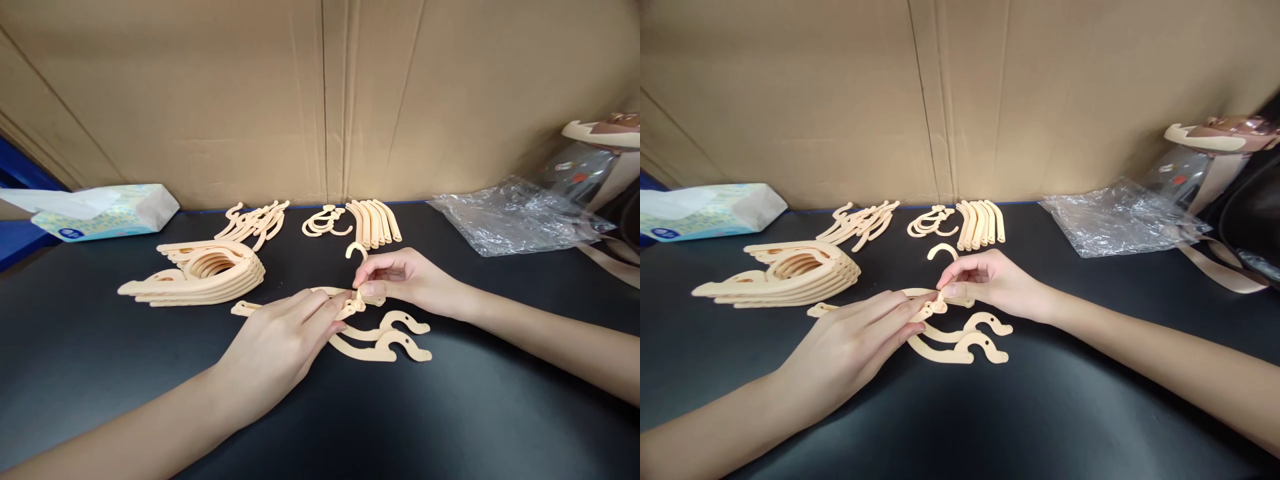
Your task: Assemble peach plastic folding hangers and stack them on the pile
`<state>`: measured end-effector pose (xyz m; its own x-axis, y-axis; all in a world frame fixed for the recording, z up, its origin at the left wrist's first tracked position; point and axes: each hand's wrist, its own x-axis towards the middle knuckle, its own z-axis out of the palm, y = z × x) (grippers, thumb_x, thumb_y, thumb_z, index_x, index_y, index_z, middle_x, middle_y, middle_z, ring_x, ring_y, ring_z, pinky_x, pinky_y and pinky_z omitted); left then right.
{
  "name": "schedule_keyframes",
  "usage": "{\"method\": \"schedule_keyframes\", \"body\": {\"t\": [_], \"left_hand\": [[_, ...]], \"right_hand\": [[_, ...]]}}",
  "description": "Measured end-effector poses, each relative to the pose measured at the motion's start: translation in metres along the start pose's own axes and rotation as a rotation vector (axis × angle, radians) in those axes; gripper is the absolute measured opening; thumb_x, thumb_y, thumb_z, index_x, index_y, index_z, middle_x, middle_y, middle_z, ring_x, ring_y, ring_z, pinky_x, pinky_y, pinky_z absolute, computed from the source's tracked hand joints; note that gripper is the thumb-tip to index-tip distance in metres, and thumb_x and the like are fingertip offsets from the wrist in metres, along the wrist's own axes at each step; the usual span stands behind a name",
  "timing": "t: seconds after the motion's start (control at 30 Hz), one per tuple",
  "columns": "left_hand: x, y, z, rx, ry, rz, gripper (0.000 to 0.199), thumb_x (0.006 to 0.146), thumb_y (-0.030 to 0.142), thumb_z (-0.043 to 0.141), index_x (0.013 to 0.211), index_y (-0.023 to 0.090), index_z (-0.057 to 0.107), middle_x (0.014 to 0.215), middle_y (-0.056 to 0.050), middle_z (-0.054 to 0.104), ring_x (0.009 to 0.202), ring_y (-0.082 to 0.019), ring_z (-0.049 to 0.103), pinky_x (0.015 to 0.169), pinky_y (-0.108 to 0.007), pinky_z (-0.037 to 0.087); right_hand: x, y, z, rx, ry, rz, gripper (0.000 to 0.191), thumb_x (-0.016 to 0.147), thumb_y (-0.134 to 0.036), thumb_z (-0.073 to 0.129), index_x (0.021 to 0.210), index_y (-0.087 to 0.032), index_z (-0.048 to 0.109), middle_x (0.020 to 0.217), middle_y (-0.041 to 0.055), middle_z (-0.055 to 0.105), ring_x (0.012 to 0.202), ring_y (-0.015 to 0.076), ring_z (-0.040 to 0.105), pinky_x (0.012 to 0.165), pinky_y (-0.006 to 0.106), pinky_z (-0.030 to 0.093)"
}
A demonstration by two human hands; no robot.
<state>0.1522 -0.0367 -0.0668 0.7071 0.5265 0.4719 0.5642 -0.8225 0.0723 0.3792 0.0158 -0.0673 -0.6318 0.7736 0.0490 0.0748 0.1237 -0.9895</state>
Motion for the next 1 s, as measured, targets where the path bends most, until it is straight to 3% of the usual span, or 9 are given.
{"method": "schedule_keyframes", "body": {"t": [1.0], "left_hand": [[-0.0005,-0.0004,0.0018,0.120,0.010,0.019,0.022,0.102,0.019,0.039,0.112,0.012,0.057,0.108,-0.006,0.070,0.094,-0.016,0.069,0.078,-0.026,0.056]], "right_hand": [[0.0003,0.0004,0.0031,-0.112,0.071,-0.019,0.021,0.082,-0.038,0.071,0.086,-0.017,0.066,0.074,-0.0005,0.065,0.067,0.0118,0.058,0.066,0.026,0.048]]}}
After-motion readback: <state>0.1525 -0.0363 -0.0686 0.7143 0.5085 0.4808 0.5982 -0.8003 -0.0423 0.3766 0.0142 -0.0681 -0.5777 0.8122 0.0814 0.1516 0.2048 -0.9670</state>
